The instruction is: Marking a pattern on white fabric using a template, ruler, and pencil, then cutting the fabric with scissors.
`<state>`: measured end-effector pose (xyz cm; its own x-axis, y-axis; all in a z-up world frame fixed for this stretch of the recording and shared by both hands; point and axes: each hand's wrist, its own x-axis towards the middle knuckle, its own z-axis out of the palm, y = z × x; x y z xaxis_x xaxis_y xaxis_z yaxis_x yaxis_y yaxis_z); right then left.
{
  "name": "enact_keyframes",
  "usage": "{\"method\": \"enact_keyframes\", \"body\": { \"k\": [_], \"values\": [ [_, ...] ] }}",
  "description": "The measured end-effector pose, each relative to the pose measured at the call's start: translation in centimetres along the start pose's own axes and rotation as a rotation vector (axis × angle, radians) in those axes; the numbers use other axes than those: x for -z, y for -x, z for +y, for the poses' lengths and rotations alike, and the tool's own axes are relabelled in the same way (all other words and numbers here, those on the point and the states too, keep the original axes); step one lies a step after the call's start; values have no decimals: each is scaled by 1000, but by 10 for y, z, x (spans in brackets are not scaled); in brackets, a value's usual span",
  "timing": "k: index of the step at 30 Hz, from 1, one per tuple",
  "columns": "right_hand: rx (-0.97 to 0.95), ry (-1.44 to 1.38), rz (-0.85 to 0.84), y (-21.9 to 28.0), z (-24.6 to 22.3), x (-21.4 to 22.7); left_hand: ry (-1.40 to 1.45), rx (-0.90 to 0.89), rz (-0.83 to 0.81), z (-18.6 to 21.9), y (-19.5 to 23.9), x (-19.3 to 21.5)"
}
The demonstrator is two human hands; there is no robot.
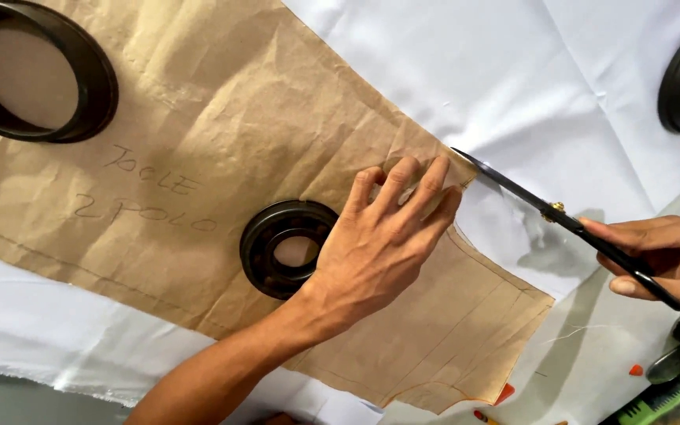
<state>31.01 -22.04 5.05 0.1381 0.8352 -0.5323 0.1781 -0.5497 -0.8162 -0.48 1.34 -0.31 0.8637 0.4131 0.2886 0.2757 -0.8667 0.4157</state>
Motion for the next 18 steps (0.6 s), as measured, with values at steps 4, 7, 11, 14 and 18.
{"method": "enact_keyframes", "body": {
  "k": [4, 7, 11, 14, 18],
  "values": [
    [-85, 16, 51, 2, 1, -5, 28, 5, -12, 0, 1, 0],
    [-22, -32, 17, 1, 2, -8, 38, 15, 16, 1, 2, 0],
    [-21, 19, 43, 0, -2, -9, 21, 15, 35, 0, 1, 1],
    [-65, -16, 49, 0, 4, -4, 34, 12, 37, 0, 3, 0],
    [-133, -19, 62, -4, 8, -5, 45, 6, 36, 0, 3, -1]
  ]
}}
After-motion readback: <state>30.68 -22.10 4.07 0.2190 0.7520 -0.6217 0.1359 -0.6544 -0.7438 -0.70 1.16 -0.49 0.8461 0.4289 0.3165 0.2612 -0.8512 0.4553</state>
